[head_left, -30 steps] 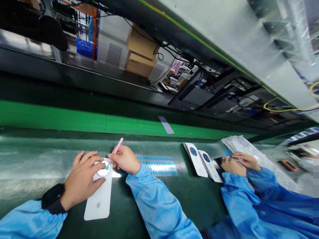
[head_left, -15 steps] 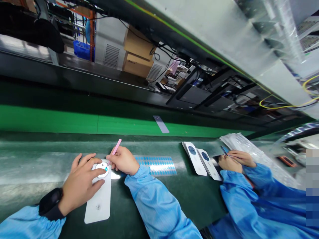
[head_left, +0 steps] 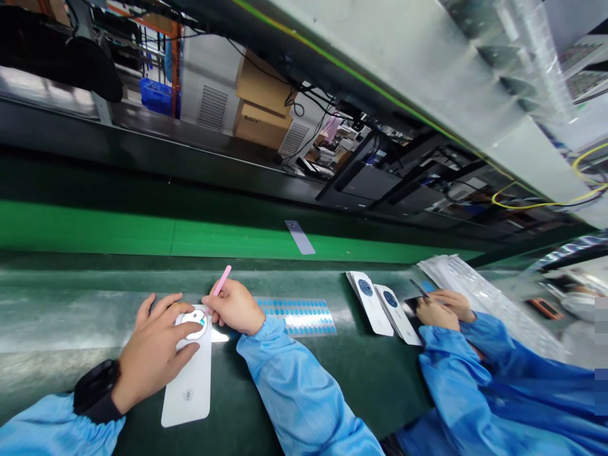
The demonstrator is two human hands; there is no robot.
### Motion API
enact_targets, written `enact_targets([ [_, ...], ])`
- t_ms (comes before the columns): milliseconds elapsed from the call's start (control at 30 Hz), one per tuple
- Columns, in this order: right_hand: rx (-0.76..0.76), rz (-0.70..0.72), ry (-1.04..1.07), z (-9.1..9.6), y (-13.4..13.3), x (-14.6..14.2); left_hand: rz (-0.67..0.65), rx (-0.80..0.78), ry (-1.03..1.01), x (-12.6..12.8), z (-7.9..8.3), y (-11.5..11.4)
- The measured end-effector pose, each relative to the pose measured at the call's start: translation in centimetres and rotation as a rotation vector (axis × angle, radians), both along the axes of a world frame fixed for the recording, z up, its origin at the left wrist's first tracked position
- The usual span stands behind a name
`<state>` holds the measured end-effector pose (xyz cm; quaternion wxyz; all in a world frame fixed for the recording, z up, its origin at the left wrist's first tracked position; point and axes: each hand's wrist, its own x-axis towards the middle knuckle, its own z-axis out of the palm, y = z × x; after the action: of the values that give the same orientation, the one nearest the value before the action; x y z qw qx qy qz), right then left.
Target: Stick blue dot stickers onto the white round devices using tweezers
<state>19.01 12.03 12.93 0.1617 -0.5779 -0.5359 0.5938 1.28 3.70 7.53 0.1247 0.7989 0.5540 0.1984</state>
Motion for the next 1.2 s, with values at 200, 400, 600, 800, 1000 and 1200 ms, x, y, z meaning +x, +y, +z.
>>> enact_targets([
  [200, -0.010, -0.038, 0.035, -0.3, 0.1, 0.0, 0.028, 0.086, 0.015, 0.2, -0.7, -0.4],
  [400, -0.055, -0.125, 0.245, -1.5, 0.8, 0.3, 0.024, 0.095, 0.008, 0.1, -0.7, -0.3],
  [600, -0.061, -0.121, 0.294, -2.2, 1.0, 0.5, 0.030, 0.085, 0.025, 0.3, -0.7, -0.3],
  [800, -0.067, -0.101, 0.306, -2.2, 1.1, 0.6, 0.038, 0.087, 0.057, 0.5, -0.8, -0.3],
  [1000, -0.078, -0.128, 0.294, -1.9, 1.1, 0.4, 0.030, 0.152, 0.104, 0.2, -1.0, -0.5],
  [1200, -0.075, -0.131, 0.275, -1.5, 1.0, 0.3, 0.038, 0.210, 0.113, 0.4, -1.0, -0.7],
])
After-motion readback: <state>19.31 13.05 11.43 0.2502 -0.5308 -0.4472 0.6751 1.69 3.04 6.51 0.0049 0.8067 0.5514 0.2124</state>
